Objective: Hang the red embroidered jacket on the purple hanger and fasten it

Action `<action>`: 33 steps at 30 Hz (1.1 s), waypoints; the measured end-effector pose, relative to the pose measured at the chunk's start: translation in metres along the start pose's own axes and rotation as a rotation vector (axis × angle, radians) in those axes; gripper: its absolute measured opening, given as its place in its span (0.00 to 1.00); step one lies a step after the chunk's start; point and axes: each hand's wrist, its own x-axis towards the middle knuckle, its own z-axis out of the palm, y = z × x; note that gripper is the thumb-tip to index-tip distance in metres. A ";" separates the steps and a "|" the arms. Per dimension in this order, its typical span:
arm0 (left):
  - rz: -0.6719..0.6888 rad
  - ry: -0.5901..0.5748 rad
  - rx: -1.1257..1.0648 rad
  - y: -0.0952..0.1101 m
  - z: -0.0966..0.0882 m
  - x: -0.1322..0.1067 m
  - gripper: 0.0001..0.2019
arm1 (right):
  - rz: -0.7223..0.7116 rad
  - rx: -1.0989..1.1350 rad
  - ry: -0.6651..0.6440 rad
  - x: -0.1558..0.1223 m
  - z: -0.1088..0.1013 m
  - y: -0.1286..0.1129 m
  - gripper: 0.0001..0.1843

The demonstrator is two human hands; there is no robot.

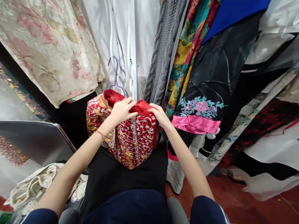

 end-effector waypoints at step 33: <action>-0.536 0.355 -1.534 0.023 0.094 -0.039 0.35 | -0.138 -0.888 0.041 -0.052 0.090 0.005 0.12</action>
